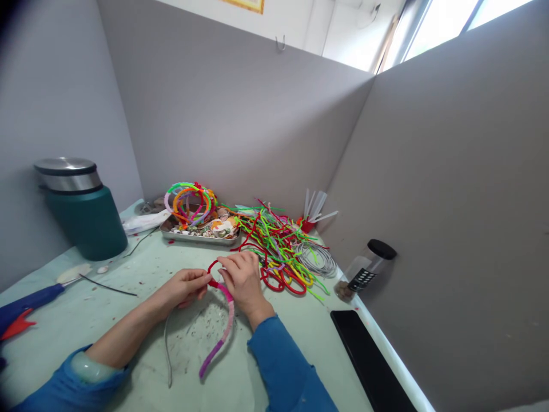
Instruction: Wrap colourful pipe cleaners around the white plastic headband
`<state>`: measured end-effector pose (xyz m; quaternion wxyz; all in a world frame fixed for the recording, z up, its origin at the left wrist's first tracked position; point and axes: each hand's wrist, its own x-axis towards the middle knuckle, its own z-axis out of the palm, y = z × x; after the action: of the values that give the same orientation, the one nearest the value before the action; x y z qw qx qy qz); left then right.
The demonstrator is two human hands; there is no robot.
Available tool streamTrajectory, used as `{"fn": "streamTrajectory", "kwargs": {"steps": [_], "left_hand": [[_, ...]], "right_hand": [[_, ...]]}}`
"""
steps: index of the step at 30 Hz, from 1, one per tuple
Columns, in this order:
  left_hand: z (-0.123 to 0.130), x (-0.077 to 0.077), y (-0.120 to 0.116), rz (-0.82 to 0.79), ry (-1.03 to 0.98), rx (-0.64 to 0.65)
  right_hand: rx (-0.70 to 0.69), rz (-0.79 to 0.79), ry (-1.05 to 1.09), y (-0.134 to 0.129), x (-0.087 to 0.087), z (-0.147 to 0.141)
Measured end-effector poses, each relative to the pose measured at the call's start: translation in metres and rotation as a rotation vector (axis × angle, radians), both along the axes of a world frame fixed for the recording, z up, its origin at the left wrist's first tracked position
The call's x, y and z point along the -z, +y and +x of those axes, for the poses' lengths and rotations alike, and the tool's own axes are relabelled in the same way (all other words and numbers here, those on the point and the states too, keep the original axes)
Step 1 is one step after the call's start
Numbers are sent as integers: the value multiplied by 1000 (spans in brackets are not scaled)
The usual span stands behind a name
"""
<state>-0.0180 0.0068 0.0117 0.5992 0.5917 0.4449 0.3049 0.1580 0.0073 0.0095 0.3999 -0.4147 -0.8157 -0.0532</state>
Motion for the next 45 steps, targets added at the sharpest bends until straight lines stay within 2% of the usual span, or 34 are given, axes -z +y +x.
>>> {"fn": "streamTrajectory", "kwargs": {"steps": [7,14,19,24,34,41,45], "left_hand": [[1,-4,-2,31,51,21],[4,0,0,181,154,6],[3,-1,0,252,152,11],[2,-1,1,295,121,-42],[0,-2,1,387,75,-56],[3,-3,3,315,85,-209],[1,-5,4,282,76,-275]], "right_hand": [[94,9,108,5,8,5],[152,3,130,6,8,6],[190,-23,99,7,10,6],[214,-69,36,10,14,6],[56,-132,-41,11,18,5],[-46,-137,-112,13,24,5],[-98,-181,-31,12,23,6]]}}
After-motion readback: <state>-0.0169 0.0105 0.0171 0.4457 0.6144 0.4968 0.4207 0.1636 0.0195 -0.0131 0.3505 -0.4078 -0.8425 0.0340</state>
